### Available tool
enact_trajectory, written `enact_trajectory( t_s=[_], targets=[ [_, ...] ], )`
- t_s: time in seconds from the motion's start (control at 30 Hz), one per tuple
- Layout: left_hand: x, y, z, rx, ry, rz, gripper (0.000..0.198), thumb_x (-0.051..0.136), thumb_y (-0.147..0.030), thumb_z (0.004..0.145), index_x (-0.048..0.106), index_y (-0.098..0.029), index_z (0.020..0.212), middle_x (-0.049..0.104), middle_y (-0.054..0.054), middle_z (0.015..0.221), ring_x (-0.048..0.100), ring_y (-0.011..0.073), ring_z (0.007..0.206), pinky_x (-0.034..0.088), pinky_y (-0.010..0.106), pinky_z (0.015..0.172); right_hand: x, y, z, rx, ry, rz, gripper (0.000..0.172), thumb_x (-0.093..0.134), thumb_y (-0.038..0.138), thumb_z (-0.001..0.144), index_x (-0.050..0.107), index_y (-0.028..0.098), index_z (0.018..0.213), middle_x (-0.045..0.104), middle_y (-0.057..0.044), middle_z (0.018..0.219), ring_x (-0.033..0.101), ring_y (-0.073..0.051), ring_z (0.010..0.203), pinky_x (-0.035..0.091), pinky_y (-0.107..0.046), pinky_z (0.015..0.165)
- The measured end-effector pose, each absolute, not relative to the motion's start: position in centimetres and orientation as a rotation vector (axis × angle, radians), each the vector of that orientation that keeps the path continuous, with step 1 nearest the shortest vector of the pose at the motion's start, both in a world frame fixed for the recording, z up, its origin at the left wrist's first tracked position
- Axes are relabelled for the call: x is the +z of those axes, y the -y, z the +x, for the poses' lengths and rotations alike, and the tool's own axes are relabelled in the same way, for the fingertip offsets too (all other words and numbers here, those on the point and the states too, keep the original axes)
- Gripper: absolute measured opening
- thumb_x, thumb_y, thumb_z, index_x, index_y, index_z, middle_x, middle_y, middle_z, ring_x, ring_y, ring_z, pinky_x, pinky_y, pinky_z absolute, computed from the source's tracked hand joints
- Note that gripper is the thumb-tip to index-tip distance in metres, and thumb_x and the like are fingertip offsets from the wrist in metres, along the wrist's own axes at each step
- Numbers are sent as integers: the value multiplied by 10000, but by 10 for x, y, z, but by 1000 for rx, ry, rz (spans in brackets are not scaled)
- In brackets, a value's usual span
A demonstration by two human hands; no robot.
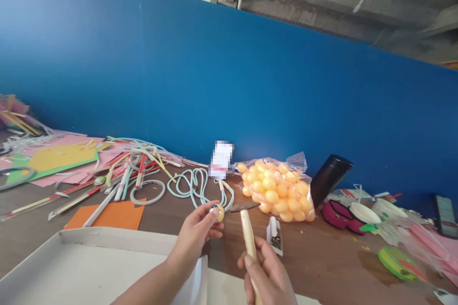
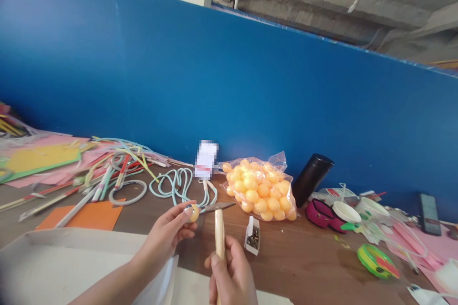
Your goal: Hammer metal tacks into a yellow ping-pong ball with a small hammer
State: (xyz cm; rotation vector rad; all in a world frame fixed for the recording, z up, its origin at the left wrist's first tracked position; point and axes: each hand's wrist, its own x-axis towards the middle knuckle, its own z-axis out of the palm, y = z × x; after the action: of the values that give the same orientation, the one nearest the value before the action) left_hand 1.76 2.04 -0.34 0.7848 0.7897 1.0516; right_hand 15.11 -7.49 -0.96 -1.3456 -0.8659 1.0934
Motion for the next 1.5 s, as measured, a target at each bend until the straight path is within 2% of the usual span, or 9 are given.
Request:
enact_trajectory(
  t_s=[0.1, 0.3, 0.43, 0.73, 1.0, 1.5],
  targets=[
    [-4, -21, 18, 1048, -798, 770, 417, 695, -354, 684, 610, -168, 1047, 619, 43, 826, 606, 123, 655, 512, 221, 571, -6, 78, 151, 1074, 850, -1275, 435, 603, 470, 730, 507, 196, 1054, 581, 7, 711, 393, -24, 288, 243, -141, 263],
    [-3, -20, 16, 1060, -742, 765, 442, 680, -364, 697, 599, -172, 1086, 630, 56, 881, 617, 140, 706, 514, 245, 627, -12, 84, 148, 1005, 876, -1254, 483, 610, 478, 732, 563, 192, 1118, 589, -15, 694, 405, -23, 288, 215, -153, 295],
    [-4, -19, 16, 1062, -728, 779, 468, 660, -376, 717, 574, -174, 1131, 627, 52, 876, 620, 148, 729, 509, 262, 674, -17, 86, 143, 907, 909, -1323, 532, 586, 515, 736, 566, 204, 1166, 595, -21, 671, 409, -29, 301, 252, -157, 305],
    [-8, -20, 16, 1057, -757, 837, 498, 687, -402, 676, 602, -187, 1117, 657, 54, 846, 625, 148, 717, 500, 275, 703, -20, 86, 139, 804, 1000, -1418, 558, 568, 541, 731, 579, 189, 1165, 622, -30, 649, 419, -51, 301, 310, -175, 290],
    [-6, -20, 17, 1058, -791, 819, 508, 715, -382, 648, 613, -184, 1105, 651, 42, 805, 619, 137, 693, 502, 247, 663, -20, 86, 139, 826, 1011, -1417, 533, 556, 542, 741, 587, 206, 1154, 611, -25, 660, 431, -38, 291, 296, -153, 288],
    [-8, -20, 19, 1057, -799, 848, 485, 679, -386, 693, 592, -174, 1121, 613, 34, 806, 587, 111, 664, 488, 222, 624, -21, 86, 141, 892, 976, -1383, 526, 561, 522, 755, 560, 205, 1174, 611, -26, 680, 432, -25, 297, 271, -135, 301]
  ],
)
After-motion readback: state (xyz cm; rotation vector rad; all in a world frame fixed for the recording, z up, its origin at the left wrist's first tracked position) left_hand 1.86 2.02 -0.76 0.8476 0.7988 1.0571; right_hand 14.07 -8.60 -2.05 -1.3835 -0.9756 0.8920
